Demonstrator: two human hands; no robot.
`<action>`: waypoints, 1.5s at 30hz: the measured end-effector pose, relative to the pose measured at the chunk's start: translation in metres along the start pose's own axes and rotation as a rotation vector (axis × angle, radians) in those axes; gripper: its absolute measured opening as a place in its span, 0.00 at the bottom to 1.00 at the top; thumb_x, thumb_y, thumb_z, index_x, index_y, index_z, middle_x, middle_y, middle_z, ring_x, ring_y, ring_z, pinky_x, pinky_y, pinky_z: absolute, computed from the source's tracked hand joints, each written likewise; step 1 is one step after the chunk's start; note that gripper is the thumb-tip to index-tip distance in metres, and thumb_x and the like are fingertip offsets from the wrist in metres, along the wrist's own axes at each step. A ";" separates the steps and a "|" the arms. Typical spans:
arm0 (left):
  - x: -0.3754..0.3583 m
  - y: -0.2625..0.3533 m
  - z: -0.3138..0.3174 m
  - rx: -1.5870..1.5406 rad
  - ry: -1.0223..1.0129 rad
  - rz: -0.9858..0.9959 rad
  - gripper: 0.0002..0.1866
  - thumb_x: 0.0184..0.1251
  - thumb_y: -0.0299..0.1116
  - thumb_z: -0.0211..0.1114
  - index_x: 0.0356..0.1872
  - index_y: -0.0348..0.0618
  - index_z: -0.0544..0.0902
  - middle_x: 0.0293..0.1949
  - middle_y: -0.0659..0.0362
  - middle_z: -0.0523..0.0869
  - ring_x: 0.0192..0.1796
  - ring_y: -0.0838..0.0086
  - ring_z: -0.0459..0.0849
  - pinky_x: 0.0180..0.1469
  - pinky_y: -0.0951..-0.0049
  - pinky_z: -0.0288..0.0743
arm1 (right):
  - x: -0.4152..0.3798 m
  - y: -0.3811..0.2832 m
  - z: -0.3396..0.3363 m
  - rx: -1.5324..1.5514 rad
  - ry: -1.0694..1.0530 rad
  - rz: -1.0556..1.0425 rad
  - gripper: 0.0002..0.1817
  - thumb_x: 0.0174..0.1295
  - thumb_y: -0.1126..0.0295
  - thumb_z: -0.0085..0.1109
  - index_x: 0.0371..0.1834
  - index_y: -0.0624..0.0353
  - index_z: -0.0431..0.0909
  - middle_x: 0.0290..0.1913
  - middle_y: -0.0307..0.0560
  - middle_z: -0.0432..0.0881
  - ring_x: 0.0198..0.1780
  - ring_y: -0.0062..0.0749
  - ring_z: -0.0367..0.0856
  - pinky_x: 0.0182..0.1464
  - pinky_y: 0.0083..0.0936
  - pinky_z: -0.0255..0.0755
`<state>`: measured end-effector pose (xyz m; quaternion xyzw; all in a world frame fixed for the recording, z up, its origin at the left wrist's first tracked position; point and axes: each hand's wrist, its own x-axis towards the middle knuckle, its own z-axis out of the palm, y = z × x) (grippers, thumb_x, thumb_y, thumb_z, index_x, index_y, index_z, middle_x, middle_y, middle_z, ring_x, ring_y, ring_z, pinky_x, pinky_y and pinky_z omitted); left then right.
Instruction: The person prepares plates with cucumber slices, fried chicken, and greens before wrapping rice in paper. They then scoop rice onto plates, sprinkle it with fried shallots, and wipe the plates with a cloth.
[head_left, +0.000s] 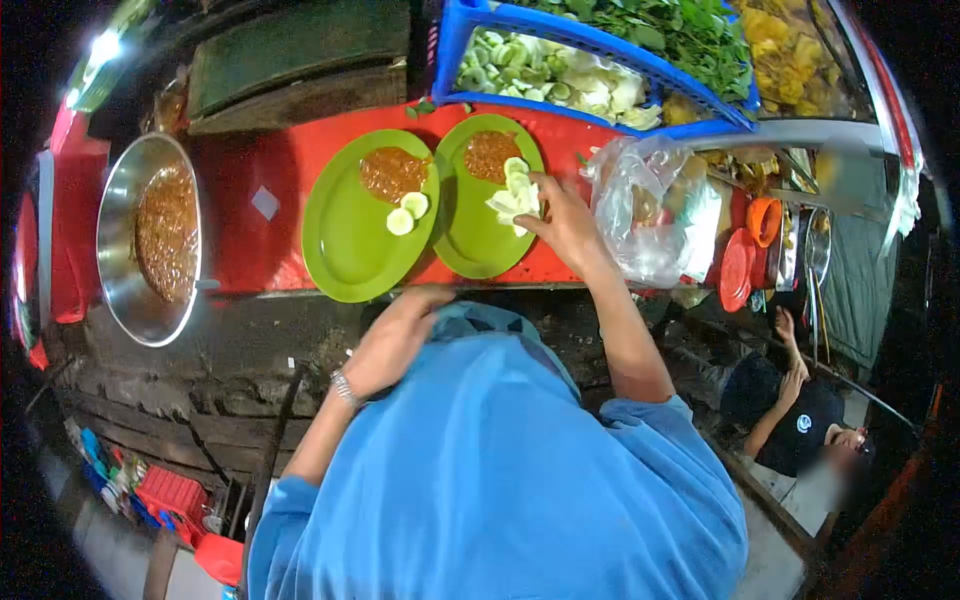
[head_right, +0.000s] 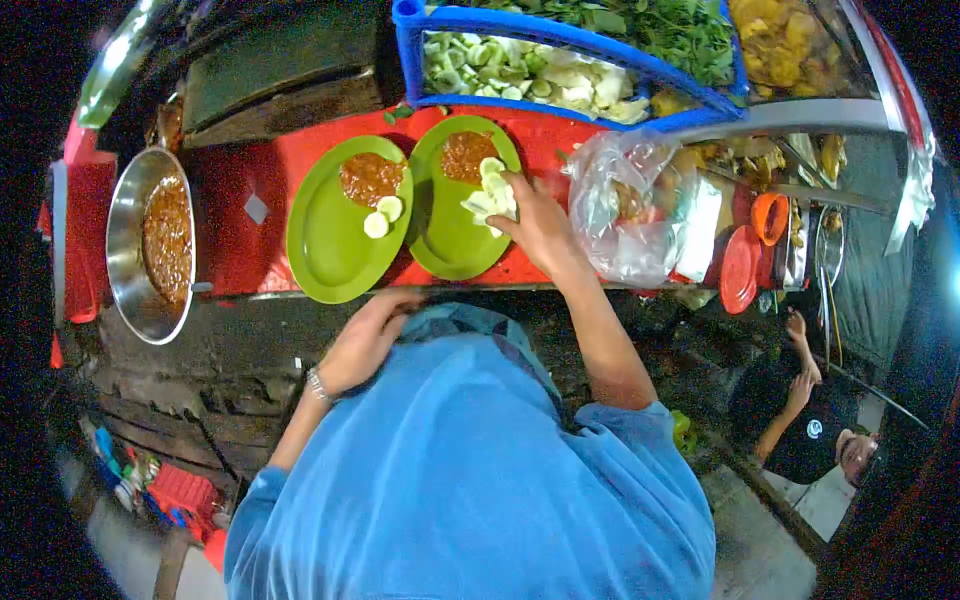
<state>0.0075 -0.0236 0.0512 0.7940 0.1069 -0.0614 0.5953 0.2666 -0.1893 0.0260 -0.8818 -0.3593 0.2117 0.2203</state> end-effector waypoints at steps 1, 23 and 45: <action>0.030 0.009 0.011 0.125 0.002 0.092 0.21 0.66 0.30 0.59 0.59 0.37 0.72 0.57 0.47 0.77 0.59 0.55 0.76 0.63 0.62 0.68 | 0.002 0.000 -0.010 0.056 0.023 -0.034 0.32 0.56 0.64 0.69 0.64 0.56 0.69 0.46 0.55 0.78 0.38 0.41 0.77 0.49 0.35 0.73; 0.011 -0.016 0.041 0.330 0.425 0.043 0.10 0.58 0.23 0.64 0.43 0.40 0.81 0.38 0.49 0.81 0.39 0.54 0.81 0.43 0.62 0.75 | 0.223 0.049 -0.055 -0.648 0.439 -0.265 0.17 0.63 0.57 0.52 0.44 0.56 0.82 0.37 0.55 0.84 0.40 0.53 0.83 0.46 0.50 0.76; -0.036 -0.097 -0.017 -0.304 0.923 -0.328 0.12 0.77 0.36 0.52 0.45 0.35 0.76 0.35 0.60 0.81 0.34 0.80 0.78 0.36 0.76 0.73 | 0.053 -0.077 -0.048 0.206 0.615 -0.016 0.13 0.61 0.71 0.63 0.46 0.65 0.78 0.34 0.51 0.84 0.34 0.31 0.83 0.37 0.30 0.74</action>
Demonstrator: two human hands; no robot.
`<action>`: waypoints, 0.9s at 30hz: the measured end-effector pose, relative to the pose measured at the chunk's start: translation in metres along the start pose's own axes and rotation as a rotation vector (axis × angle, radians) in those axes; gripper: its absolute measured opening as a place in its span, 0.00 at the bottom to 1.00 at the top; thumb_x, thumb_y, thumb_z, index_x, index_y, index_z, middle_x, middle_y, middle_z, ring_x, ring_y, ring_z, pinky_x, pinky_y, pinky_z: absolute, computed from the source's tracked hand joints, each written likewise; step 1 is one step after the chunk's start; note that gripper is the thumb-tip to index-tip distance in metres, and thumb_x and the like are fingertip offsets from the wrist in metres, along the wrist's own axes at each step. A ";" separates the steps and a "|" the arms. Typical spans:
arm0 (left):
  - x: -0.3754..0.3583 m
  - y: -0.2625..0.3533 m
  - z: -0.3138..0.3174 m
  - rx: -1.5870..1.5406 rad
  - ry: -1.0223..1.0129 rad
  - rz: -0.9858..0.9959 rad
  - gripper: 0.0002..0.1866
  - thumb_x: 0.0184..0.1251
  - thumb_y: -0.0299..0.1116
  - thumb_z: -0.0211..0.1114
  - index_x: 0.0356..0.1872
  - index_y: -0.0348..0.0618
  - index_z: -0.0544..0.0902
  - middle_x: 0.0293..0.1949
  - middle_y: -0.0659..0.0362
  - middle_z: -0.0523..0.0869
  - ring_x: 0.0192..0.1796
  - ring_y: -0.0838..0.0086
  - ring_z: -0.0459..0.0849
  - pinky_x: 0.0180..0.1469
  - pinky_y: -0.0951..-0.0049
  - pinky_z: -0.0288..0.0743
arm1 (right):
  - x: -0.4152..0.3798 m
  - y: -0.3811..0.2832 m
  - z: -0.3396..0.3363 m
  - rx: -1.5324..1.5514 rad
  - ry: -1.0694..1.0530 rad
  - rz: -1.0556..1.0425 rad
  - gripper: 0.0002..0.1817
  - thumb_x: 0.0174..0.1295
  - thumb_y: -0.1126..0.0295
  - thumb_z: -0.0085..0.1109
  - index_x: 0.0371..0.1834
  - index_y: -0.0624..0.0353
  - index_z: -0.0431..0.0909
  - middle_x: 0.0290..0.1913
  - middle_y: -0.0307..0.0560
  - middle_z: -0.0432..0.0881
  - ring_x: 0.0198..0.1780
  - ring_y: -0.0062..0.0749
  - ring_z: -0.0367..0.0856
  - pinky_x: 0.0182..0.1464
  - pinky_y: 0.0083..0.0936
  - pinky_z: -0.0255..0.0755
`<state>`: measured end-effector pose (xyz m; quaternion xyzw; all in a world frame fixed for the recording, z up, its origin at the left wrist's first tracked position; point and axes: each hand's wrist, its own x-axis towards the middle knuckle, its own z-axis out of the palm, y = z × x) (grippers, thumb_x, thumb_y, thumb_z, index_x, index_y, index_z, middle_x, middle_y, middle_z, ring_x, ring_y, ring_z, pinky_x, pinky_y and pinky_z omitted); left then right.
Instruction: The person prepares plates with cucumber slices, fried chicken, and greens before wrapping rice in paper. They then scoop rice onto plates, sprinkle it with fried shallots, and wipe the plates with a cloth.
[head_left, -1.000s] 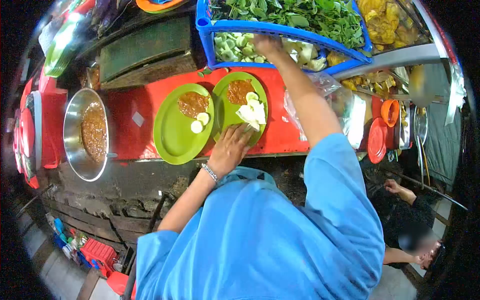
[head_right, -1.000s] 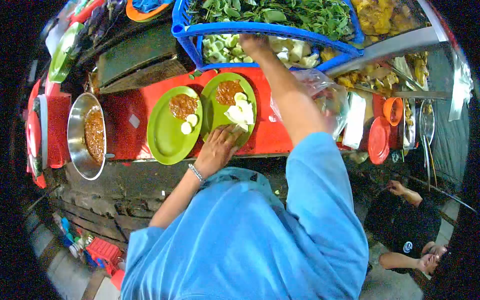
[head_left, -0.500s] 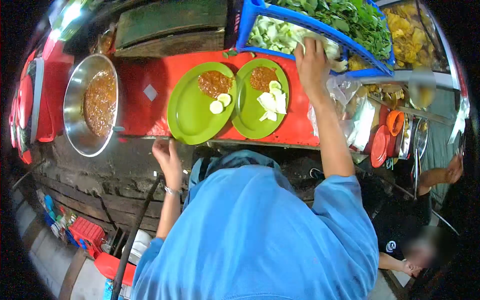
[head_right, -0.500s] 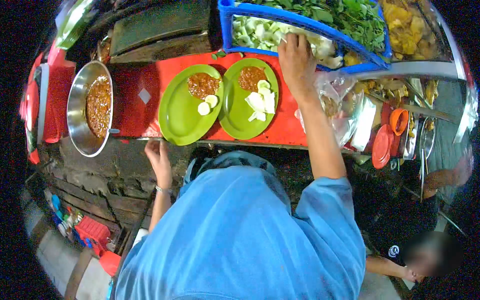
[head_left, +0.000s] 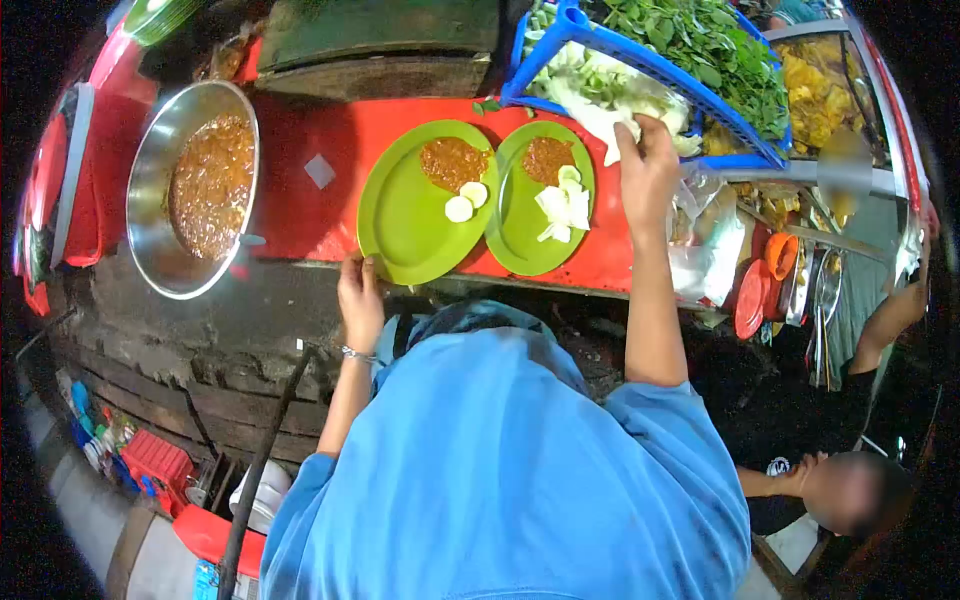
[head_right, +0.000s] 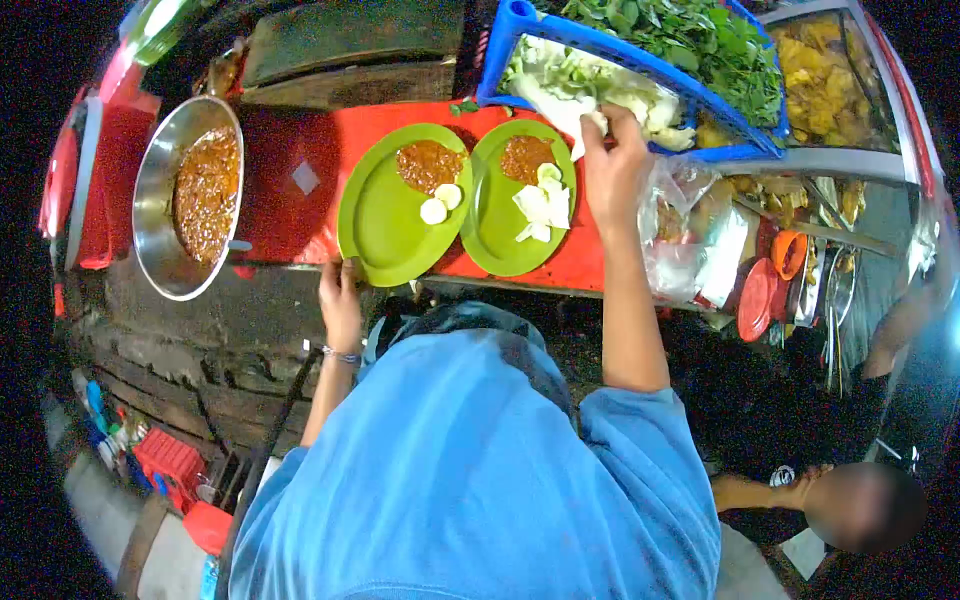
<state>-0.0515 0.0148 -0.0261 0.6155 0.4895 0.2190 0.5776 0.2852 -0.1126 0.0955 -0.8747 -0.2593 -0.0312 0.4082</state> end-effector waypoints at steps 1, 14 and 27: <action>-0.004 0.000 0.002 0.027 0.014 -0.031 0.12 0.78 0.36 0.52 0.45 0.36 0.76 0.35 0.60 0.81 0.34 0.79 0.78 0.37 0.76 0.74 | -0.008 -0.005 0.001 0.044 -0.073 0.016 0.13 0.61 0.71 0.63 0.46 0.66 0.77 0.34 0.48 0.85 0.33 0.26 0.82 0.36 0.27 0.73; -0.003 0.133 0.012 0.810 -0.292 0.855 0.15 0.59 0.32 0.68 0.46 0.41 0.79 0.43 0.55 0.84 0.50 0.62 0.81 0.52 0.63 0.71 | -0.100 -0.057 0.042 0.495 -0.806 0.076 0.14 0.60 0.68 0.65 0.45 0.65 0.78 0.33 0.52 0.84 0.34 0.32 0.83 0.38 0.27 0.74; -0.015 0.075 0.031 -0.578 -0.314 -0.528 0.09 0.76 0.37 0.55 0.41 0.41 0.75 0.26 0.66 0.76 0.21 0.83 0.69 0.26 0.79 0.69 | -0.161 -0.023 0.072 0.082 -0.369 -0.716 0.13 0.51 0.75 0.56 0.42 0.62 0.75 0.40 0.49 0.77 0.42 0.41 0.77 0.41 0.30 0.77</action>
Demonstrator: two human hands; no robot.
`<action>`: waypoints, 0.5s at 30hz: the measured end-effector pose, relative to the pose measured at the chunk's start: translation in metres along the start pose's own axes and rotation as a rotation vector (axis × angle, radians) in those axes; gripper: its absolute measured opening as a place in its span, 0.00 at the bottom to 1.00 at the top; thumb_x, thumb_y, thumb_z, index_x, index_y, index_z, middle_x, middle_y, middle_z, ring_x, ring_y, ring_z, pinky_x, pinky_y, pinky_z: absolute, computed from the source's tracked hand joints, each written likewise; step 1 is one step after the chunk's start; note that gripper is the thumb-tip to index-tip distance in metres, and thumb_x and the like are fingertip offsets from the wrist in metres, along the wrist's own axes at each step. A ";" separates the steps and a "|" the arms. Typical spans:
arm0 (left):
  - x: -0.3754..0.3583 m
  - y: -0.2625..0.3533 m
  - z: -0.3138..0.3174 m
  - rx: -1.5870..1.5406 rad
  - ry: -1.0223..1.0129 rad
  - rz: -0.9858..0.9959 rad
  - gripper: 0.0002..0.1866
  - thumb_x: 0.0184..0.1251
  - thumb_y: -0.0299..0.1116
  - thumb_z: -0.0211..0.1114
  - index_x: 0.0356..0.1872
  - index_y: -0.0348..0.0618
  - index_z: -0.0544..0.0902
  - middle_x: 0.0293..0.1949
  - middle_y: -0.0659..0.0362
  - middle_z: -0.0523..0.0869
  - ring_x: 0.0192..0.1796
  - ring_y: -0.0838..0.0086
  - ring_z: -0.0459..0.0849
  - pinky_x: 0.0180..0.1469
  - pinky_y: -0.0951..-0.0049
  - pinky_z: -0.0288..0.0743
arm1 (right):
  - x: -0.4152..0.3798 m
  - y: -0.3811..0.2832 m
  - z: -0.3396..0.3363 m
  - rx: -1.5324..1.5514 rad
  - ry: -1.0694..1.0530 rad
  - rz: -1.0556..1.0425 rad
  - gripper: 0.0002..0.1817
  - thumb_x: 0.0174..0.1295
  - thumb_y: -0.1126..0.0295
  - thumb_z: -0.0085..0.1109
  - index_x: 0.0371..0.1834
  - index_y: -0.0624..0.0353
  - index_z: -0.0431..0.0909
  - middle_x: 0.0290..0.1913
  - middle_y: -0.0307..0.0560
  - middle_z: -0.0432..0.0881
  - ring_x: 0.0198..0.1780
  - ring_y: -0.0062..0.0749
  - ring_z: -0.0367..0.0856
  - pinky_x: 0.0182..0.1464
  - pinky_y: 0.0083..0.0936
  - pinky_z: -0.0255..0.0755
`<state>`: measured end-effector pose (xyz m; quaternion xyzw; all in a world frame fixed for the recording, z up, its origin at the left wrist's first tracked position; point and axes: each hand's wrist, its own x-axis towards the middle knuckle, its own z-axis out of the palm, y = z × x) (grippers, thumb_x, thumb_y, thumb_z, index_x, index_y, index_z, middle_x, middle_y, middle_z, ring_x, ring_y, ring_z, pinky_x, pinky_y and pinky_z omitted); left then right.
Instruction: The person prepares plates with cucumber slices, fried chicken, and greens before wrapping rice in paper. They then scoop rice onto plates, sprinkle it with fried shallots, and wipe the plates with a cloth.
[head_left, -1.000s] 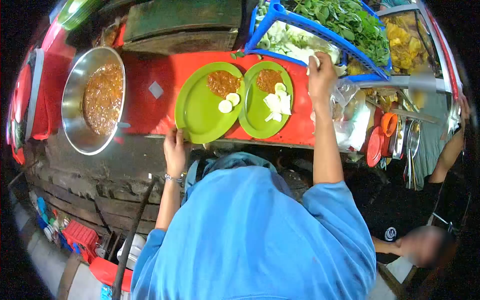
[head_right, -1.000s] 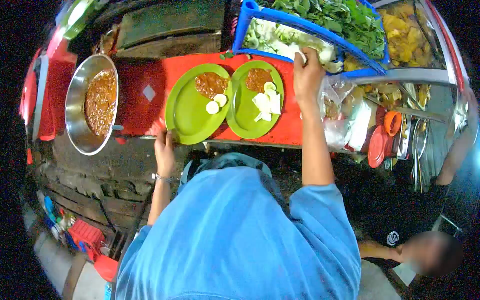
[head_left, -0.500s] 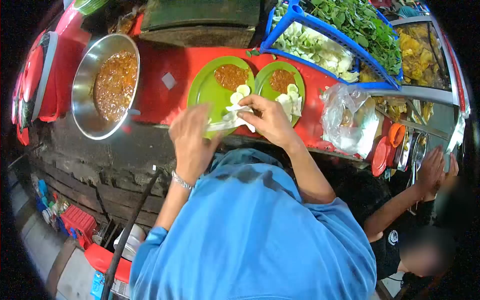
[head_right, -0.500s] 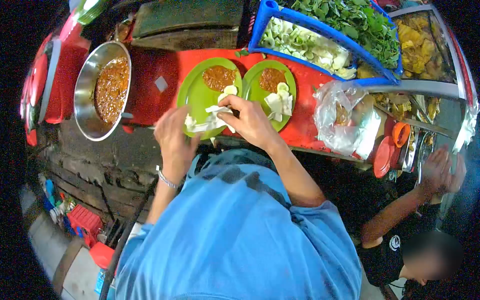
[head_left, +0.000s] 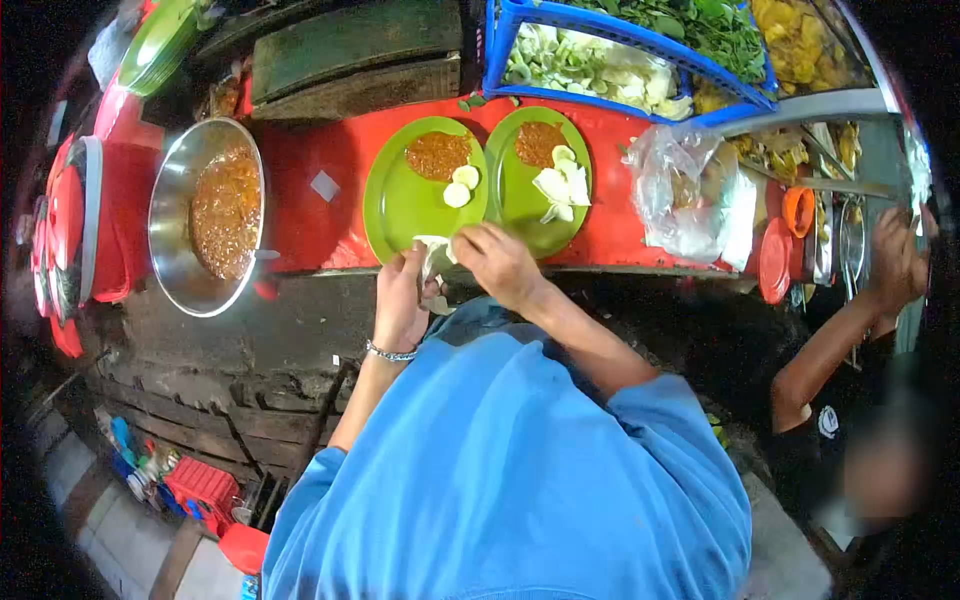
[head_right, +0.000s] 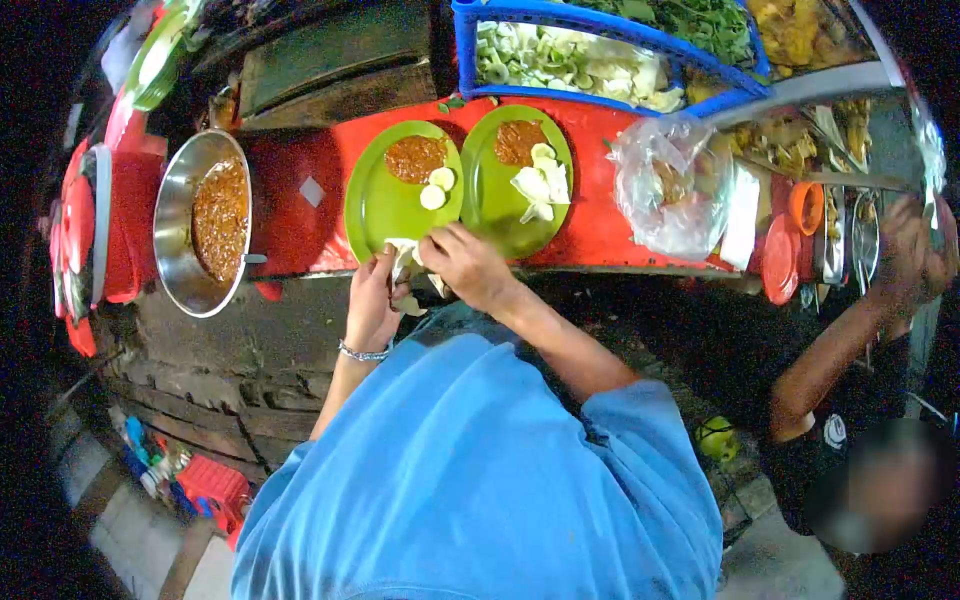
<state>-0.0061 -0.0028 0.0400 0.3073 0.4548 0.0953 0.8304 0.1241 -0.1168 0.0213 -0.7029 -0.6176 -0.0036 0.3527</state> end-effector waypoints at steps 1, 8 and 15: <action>-0.002 -0.002 0.000 -0.017 0.008 0.011 0.09 0.76 0.37 0.55 0.41 0.42 0.75 0.26 0.66 0.76 0.23 0.84 0.69 0.24 0.82 0.65 | 0.005 -0.001 0.000 -0.004 0.017 0.037 0.13 0.51 0.76 0.57 0.41 0.61 0.75 0.39 0.47 0.77 0.41 0.41 0.78 0.40 0.30 0.77; -0.012 0.034 -0.055 -0.179 -0.232 -0.019 0.06 0.75 0.31 0.56 0.44 0.38 0.75 0.33 0.63 0.75 0.28 0.84 0.68 0.24 0.86 0.60 | 0.018 0.020 -0.007 0.154 0.288 0.645 0.05 0.56 0.79 0.59 0.36 0.60 0.77 0.36 0.49 0.79 0.39 0.47 0.80 0.42 0.37 0.76; 0.013 0.032 -0.021 0.103 -0.161 0.343 0.06 0.74 0.29 0.57 0.46 0.39 0.74 0.35 0.63 0.77 0.33 0.81 0.76 0.36 0.79 0.72 | 0.007 0.026 0.034 -0.139 0.045 0.057 0.14 0.56 0.73 0.58 0.47 0.61 0.78 0.53 0.51 0.77 0.56 0.47 0.76 0.58 0.38 0.73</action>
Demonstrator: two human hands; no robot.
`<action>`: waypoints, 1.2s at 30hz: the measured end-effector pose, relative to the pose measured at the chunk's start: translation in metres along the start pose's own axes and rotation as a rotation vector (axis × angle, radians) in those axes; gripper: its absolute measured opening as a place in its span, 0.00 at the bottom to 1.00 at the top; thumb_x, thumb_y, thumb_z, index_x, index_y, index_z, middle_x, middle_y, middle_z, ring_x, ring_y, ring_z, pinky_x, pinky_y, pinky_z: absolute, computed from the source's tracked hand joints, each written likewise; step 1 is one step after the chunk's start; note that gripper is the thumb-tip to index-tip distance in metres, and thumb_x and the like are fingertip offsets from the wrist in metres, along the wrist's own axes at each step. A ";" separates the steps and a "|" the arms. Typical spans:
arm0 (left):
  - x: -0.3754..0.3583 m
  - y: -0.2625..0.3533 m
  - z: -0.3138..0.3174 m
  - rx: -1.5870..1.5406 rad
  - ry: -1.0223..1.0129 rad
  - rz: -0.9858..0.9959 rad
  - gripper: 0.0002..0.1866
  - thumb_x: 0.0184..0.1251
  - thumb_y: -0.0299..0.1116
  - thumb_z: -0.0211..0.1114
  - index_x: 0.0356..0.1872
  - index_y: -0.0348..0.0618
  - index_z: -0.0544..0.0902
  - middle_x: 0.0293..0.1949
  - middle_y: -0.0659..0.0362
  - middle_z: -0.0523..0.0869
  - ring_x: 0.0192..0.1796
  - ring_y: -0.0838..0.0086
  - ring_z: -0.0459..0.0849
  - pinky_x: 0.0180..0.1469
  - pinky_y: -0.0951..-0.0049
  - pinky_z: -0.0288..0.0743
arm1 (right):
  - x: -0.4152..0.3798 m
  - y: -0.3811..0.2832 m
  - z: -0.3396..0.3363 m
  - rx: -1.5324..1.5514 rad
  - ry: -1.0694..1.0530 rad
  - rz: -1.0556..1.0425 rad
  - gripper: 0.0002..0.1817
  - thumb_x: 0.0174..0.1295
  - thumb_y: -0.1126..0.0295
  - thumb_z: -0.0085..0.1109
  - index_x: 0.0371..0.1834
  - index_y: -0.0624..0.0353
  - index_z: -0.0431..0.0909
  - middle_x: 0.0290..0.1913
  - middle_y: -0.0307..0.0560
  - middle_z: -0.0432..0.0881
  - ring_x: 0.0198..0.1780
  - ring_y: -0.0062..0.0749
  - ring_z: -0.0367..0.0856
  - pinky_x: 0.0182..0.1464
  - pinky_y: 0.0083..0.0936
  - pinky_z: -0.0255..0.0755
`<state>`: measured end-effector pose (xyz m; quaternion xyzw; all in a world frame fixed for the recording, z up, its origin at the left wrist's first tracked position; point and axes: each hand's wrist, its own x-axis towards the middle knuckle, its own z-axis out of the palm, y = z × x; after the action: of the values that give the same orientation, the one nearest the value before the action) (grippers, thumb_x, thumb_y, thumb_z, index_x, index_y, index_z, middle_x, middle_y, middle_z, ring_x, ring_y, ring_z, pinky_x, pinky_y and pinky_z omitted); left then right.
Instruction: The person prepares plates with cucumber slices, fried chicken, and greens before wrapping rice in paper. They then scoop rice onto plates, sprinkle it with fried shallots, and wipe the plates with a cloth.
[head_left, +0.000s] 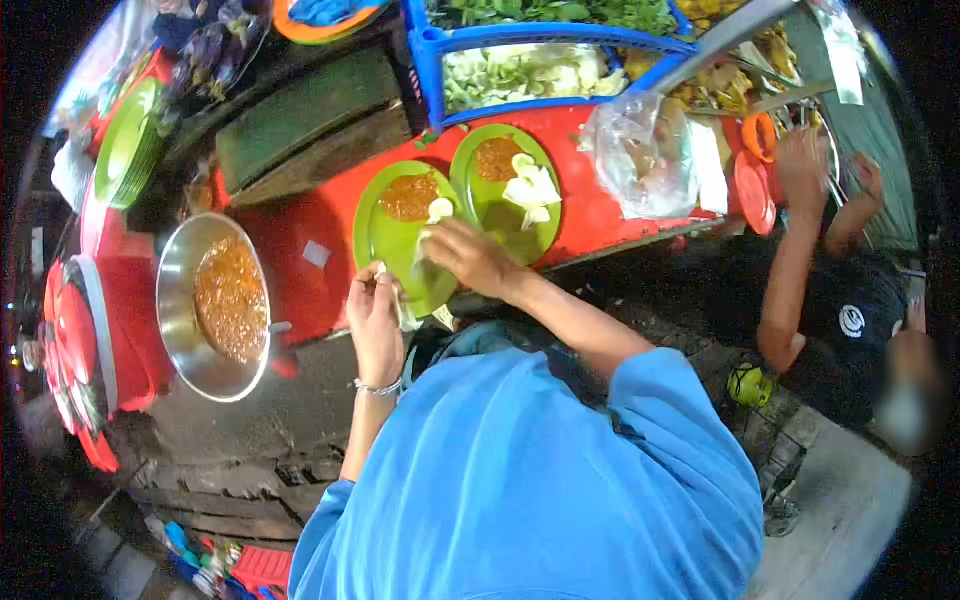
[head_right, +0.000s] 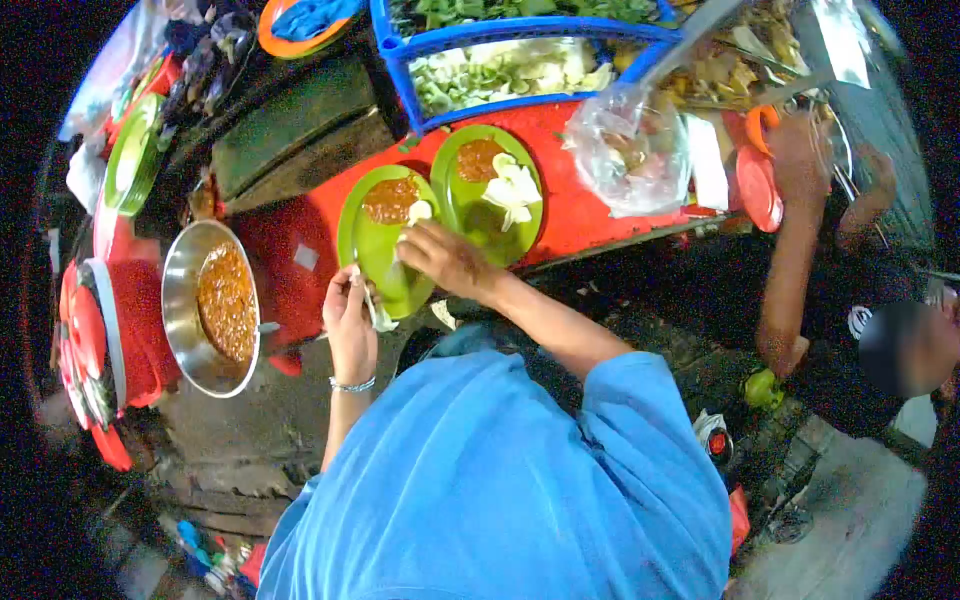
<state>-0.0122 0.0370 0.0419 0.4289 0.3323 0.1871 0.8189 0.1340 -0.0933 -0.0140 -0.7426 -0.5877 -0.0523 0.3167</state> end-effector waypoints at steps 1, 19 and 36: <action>0.006 0.000 0.013 0.049 0.012 0.090 0.07 0.74 0.29 0.57 0.47 0.39 0.73 0.35 0.63 0.77 0.33 0.81 0.75 0.38 0.78 0.73 | -0.004 -0.001 0.001 -0.025 -0.054 -0.049 0.18 0.53 0.74 0.62 0.49 0.61 0.78 0.55 0.51 0.76 0.57 0.47 0.76 0.59 0.38 0.73; 0.041 -0.054 0.035 1.103 0.067 0.572 0.17 0.69 0.28 0.59 0.56 0.33 0.72 0.54 0.44 0.75 0.56 0.52 0.73 0.60 0.59 0.67 | 0.067 0.260 -0.130 -0.540 -0.123 0.842 0.17 0.59 0.61 0.59 0.44 0.62 0.80 0.42 0.58 0.85 0.47 0.53 0.84 0.48 0.46 0.77; 0.003 -0.061 0.025 1.096 0.311 0.522 0.14 0.56 0.22 0.70 0.43 0.36 0.78 0.39 0.50 0.79 0.41 0.59 0.79 0.45 0.63 0.73 | 0.028 0.140 -0.133 0.309 0.185 0.653 0.22 0.60 0.62 0.66 0.54 0.63 0.78 0.47 0.57 0.85 0.46 0.43 0.85 0.50 0.35 0.76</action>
<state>0.0083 -0.0099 0.0008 0.8212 0.3795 0.2439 0.3494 0.3082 -0.1556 0.0475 -0.8264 -0.2897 0.0738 0.4771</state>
